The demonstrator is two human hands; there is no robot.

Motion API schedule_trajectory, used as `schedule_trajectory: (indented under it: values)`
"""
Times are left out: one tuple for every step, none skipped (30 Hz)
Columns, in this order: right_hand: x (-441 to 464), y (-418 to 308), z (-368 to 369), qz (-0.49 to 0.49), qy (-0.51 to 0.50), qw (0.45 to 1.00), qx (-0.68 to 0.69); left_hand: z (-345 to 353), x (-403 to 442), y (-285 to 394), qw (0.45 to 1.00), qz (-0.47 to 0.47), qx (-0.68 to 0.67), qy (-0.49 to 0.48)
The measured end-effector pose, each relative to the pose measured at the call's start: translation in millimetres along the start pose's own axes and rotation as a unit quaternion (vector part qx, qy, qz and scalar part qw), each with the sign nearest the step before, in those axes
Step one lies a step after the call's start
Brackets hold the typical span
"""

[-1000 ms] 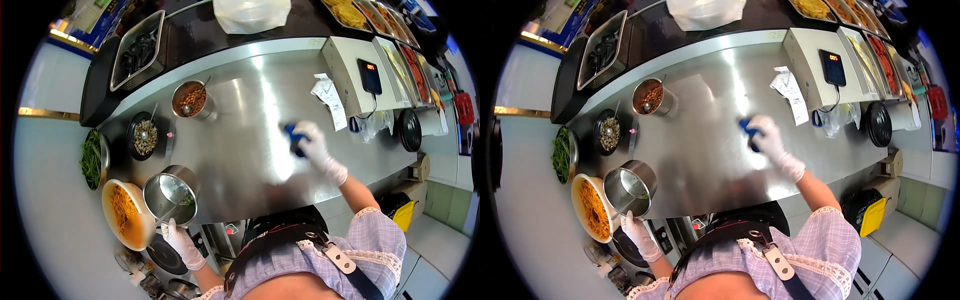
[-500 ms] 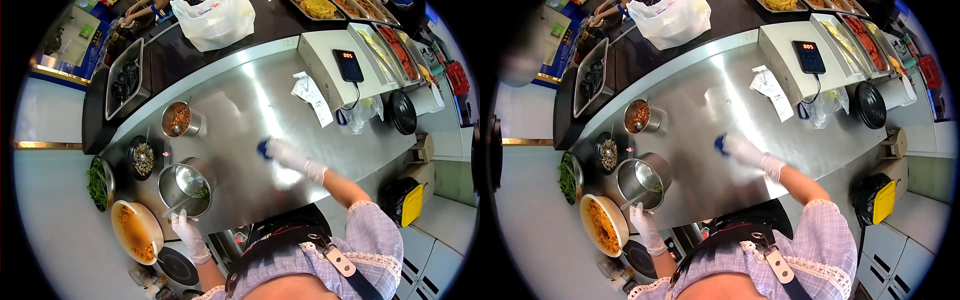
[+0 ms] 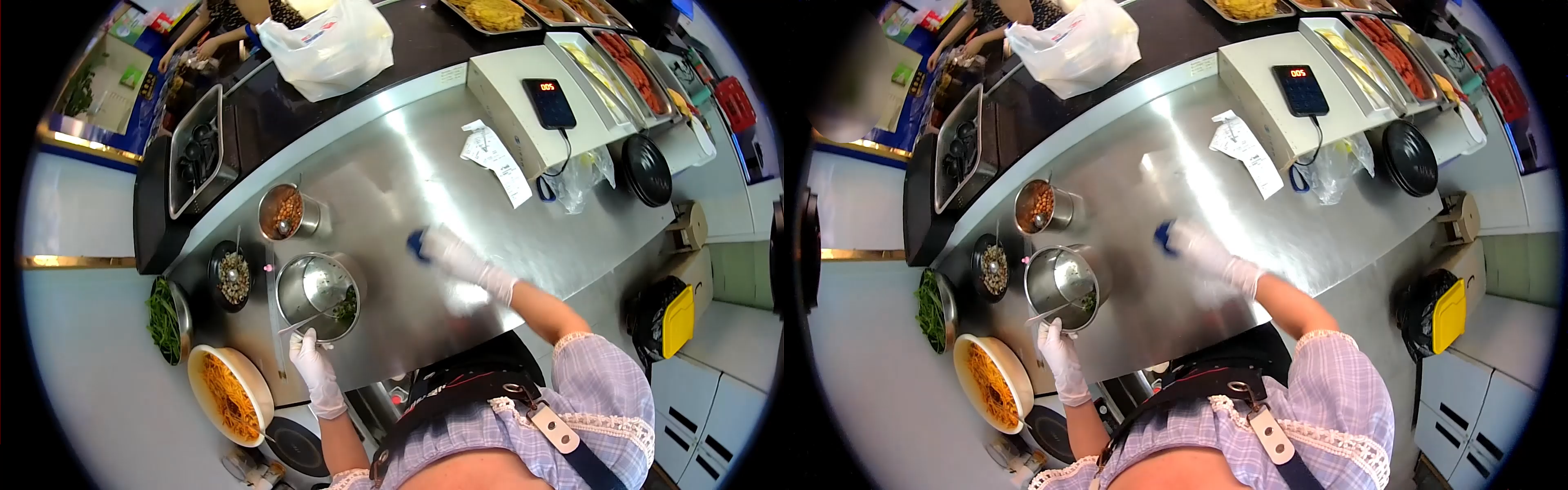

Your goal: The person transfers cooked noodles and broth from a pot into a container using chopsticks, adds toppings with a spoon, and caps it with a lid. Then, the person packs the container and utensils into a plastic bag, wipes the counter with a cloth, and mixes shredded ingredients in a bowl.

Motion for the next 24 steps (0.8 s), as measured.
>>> schedule_trajectory:
  values:
    - [-15,35,-5,0.053,0.013,0.988,-0.145,6,3,-1,1.0,-0.001,0.004,-0.006]
    - [-20,49,-28,0.144,0.077,0.971,-0.175,11,5,-1,1.0,-0.008,0.002,-0.017]
    - [-29,49,-34,0.16,0.107,0.946,-0.261,14,9,-1,1.0,-0.014,0.002,-0.028]
    - [-33,39,-32,0.168,0.126,0.945,-0.252,17,16,-3,0.999,-0.019,0.005,-0.049]
    - [-39,20,-26,0.178,0.143,0.942,-0.245,24,21,-4,0.998,-0.021,0.005,-0.056]
    - [-37,-8,-20,0.161,0.138,0.966,-0.148,33,26,-5,0.998,-0.039,-0.003,-0.044]
    - [-43,-31,-1,0.09,0.138,0.978,-0.131,42,31,-7,0.998,-0.059,-0.009,-0.033]
    - [-40,-65,4,0.072,0.119,0.989,-0.052,50,34,-9,0.997,-0.05,0.01,-0.065]
    - [-55,-89,17,0.048,0.021,0.997,-0.059,59,37,-10,0.996,-0.053,0.013,-0.073]
    - [-59,-109,14,0.029,0.017,0.996,-0.083,68,41,-11,0.995,-0.081,0.023,-0.052]
    - [-64,-105,8,0.034,0.021,0.995,-0.086,75,44,-11,0.993,-0.109,0.035,-0.03]
    - [-70,-93,-1,0.096,0.042,0.992,-0.077,83,45,-10,0.992,-0.114,0.043,-0.029]
    - [-80,-80,-11,0.157,0.063,0.983,-0.066,86,48,-12,0.992,-0.114,0.049,-0.034]
    - [-104,-56,-21,0.184,0.075,0.968,-0.153,88,55,-17,0.992,-0.113,0.039,-0.047]
    - [-134,-32,-33,0.209,0.084,0.945,-0.238,89,61,-21,0.992,-0.112,0.029,-0.059]
    - [-149,-31,-65,0.29,0.077,0.909,-0.29,90,65,-24,0.991,-0.112,0.033,-0.063]
    - [-171,-27,-93,0.313,0.1,0.886,-0.326,91,69,-27,0.991,-0.111,0.03,-0.071]
    - [-197,-19,-110,0.341,0.126,0.862,-0.352,92,71,-30,0.99,-0.111,0.026,-0.078]
    - [-220,-11,-123,0.368,0.152,0.836,-0.378,94,72,-31,0.99,-0.111,0.028,-0.081]
    - [-237,-7,-134,0.404,0.168,0.811,-0.387,96,72,-33,0.99,-0.119,0.025,-0.075]
    - [-249,-3,-141,0.438,0.184,0.786,-0.396,98,73,-34,0.989,-0.127,0.021,-0.067]
    - [-251,-1,-144,0.46,0.193,0.768,-0.402,101,73,-35,0.99,-0.126,0.02,-0.067]
    - [-251,-1,-142,0.459,0.193,0.769,-0.401,104,72,-38,0.99,-0.127,0.025,-0.061]
    - [-249,-2,-138,0.46,0.223,0.757,-0.407,106,70,-41,0.99,-0.127,0.029,-0.053]
Point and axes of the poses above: each hand's wrist, its own x-axis towards the middle knuckle, its own z-axis out of the palm, y = z × x, the point moved 2 cm from there along x, towards the middle knuckle, and after that the axes turned 14 degrees about -z, right-handed, at the moved point
